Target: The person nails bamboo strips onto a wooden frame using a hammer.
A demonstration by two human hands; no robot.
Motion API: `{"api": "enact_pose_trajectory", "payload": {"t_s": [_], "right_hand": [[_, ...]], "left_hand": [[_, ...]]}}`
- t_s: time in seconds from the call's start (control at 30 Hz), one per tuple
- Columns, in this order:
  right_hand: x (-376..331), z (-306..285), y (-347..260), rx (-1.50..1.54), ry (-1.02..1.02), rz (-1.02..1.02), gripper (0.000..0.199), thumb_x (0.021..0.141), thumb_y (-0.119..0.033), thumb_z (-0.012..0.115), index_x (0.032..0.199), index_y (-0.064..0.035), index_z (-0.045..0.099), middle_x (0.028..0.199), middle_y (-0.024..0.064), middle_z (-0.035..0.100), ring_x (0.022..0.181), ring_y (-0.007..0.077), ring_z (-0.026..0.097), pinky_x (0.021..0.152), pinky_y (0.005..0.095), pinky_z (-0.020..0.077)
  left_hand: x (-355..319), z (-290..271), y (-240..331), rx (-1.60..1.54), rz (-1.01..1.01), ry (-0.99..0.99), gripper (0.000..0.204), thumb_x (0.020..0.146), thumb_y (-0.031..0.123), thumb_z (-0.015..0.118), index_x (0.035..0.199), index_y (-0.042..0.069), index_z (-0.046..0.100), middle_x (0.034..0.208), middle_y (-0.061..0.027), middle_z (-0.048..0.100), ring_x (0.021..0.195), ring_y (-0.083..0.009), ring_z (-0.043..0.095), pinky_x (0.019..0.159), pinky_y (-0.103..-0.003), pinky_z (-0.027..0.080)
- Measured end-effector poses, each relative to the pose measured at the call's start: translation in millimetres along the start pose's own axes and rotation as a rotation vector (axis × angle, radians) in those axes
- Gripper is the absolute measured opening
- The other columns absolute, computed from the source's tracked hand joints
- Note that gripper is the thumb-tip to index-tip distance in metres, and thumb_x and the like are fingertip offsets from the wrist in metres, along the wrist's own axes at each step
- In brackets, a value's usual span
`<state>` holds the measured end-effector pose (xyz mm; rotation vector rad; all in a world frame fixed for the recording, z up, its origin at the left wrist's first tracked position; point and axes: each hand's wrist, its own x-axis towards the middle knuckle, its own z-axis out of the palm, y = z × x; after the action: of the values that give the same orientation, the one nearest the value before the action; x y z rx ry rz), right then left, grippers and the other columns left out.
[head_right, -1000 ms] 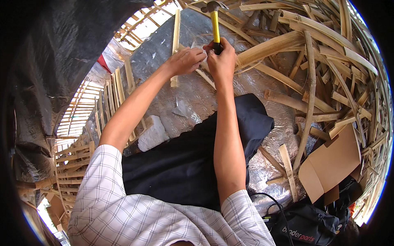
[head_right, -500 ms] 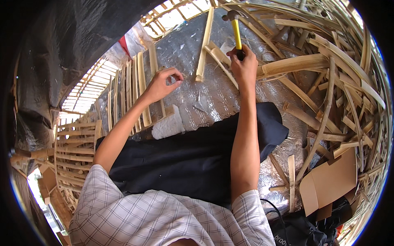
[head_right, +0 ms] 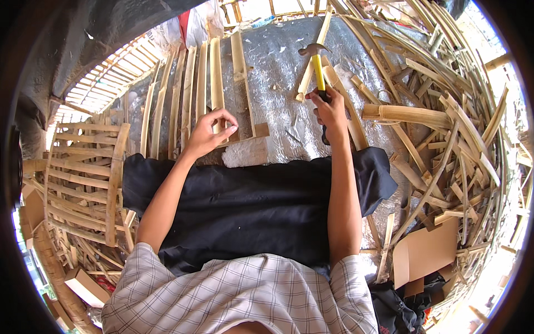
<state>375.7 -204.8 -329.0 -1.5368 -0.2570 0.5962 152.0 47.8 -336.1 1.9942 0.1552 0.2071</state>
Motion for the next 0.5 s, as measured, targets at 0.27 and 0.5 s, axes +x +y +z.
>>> {"api": "enact_pose_trajectory", "payload": {"t_s": [0.27,0.5], "right_hand": [[-37,27,4,-0.06,-0.05,0.064,0.007,0.099,-0.01,0.065,0.099,-0.0028,0.061,0.068,-0.0072,0.046,0.048,-0.001,0.032,0.042,0.0214,0.0198],[-73,43,-5,-0.234,-0.112,0.097,0.011,0.101,-0.014,0.065,0.098,-0.0041,0.063,0.082,-0.002,0.068,0.054,-0.0001,0.036,0.044,0.0214,0.0233]], "left_hand": [[9,9,-5,0.097,0.115,-0.034,0.01,0.087,0.008,0.077,0.09,0.005,0.068,0.086,-0.0048,0.065,0.082,-0.0187,0.057,0.08,-0.034,0.047],[9,12,-7,0.052,0.141,0.017,0.012,0.087,0.007,0.077,0.092,0.003,0.067,0.083,-0.0068,0.062,0.076,-0.0186,0.057,0.072,-0.034,0.049]]}}
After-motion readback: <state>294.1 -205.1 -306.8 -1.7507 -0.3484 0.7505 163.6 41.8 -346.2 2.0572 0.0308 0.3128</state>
